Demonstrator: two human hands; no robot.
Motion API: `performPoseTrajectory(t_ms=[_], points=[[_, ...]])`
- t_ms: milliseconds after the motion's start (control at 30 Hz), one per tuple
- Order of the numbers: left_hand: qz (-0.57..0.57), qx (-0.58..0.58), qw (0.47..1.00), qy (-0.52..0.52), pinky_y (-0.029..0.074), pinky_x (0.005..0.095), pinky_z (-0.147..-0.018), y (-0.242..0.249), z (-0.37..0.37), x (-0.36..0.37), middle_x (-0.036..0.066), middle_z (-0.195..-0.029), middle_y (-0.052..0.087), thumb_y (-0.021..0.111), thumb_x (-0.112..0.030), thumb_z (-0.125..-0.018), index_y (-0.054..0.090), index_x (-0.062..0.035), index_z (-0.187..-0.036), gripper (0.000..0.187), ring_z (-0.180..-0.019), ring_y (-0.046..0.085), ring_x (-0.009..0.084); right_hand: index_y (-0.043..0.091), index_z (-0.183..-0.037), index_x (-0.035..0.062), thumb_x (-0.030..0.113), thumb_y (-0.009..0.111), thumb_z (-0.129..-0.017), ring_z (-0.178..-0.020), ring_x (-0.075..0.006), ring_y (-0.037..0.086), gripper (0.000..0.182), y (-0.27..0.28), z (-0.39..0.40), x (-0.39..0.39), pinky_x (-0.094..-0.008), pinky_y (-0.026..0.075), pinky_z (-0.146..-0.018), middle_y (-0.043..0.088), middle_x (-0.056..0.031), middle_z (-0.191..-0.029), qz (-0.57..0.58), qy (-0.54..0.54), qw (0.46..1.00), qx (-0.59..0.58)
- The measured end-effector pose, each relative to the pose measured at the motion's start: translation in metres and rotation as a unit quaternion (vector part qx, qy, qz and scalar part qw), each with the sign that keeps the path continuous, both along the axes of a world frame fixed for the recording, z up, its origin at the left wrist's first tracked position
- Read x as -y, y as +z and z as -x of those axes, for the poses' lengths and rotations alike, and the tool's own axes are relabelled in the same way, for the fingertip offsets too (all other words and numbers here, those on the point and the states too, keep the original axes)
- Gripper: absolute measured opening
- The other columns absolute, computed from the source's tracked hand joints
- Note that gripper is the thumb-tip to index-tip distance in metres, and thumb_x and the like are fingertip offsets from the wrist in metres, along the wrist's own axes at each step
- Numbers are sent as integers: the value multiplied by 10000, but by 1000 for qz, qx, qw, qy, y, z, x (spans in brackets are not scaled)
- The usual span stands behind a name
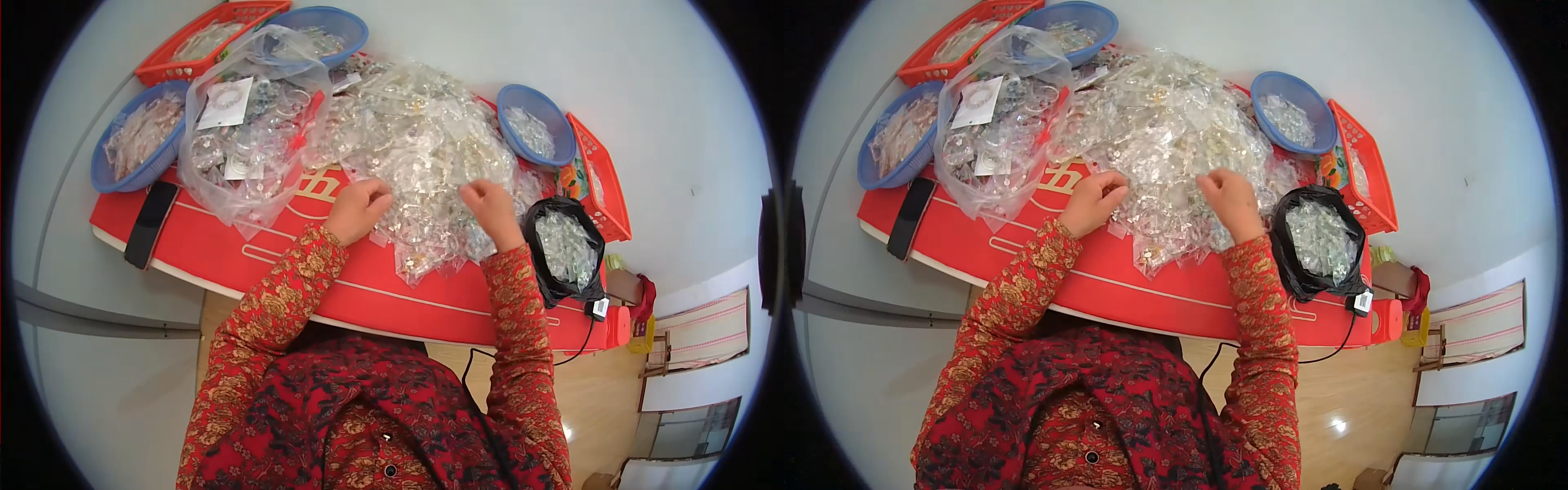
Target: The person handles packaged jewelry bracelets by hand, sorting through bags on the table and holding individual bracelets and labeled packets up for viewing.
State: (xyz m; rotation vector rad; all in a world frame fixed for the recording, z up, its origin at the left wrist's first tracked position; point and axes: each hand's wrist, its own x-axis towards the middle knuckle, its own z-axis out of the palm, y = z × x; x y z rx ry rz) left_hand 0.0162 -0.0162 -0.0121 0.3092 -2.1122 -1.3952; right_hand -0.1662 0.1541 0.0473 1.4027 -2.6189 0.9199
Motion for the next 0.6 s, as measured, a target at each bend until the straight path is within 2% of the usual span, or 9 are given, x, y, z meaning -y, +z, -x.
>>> performPoseTrajectory(t_ms=[33,133,200,233,300,333,433,533,600], points=[[7,-2,1000,1,437,299,-624,0,1,-1,106,-736,589,553,-143,-764,573,-3,-825,154,-682,567,220,586,-881,-29,255,618,-749,-641,-187,575,315,-5,-5,-6,-295,446,-576,601,-98,-689,-42,-9,999,32],[17,-7,1000,4,438,295,-625,-1,3,-5,110,-745,593,551,-141,-766,575,-5,-827,151,-685,569,215,596,-827,-3,204,635,-734,-608,-140,550,230,-24,-19,-8,-265,424,-535,587,-60,-662,15,-38,988,148],[13,-7,1000,5,439,296,-627,0,2,-7,113,-742,594,549,-134,-766,579,-7,-828,145,-683,570,214,582,-811,13,168,634,-737,-579,-102,513,179,-35,-12,-7,-237,398,-503,563,-27,-655,109,-1,960,257],[16,-14,1000,8,432,273,-610,-1,1,-6,80,-731,580,543,-125,-777,573,3,-842,147,-667,544,168,575,-803,20,150,633,-739,-564,-82,495,156,-38,-8,-7,-223,386,-487,551,-11,-651,157,19,938,309],[24,-31,999,15,418,226,-578,-3,3,-4,13,-711,552,533,-106,-799,562,23,-869,151,-635,492,75,554,-763,35,112,621,-747,-539,-43,440,104,-30,-7,-6,-197,346,-466,517,24,-645,272,5,917,291],[3,-27,999,18,413,218,-570,-3,3,-3,6,-708,551,534,-111,-803,564,22,-869,152,-629,488,68,544,-743,42,93,615,-750,-527,-24,412,88,-24,-7,-8,-185,326,-455,500,42,-642,328,-3,902,279],[-62,-28,998,17,397,195,-546,4,4,-8,-15,-697,544,536,-129,-817,571,17,-867,159,-610,473,46,510,-718,77,82,573,-777,-494,-13,356,87,-3,-22,-9,-178,276,-442,451,54,-595,443,-22,810,384],[-105,-43,993,10,379,178,-528,6,3,-13,-31,-686,532,536,-151,-831,575,10,-861,169,-596,454,28,505,-745,74,97,580,-771,-481,-20,351,82,-14,-22,-10,-169,267,-435,460,49,-606,436,15,793,425],[-105,-43,994,2,372,172,-522,7,3,-14,-35,-685,525,534,-163,-837,576,10,-857,179,-593,446,23,522,-796,50,108,594,-753,-497,-52,396,103,-15,-6,-21,-193,317,-450,481,17,-625,297,-20,882,365]])
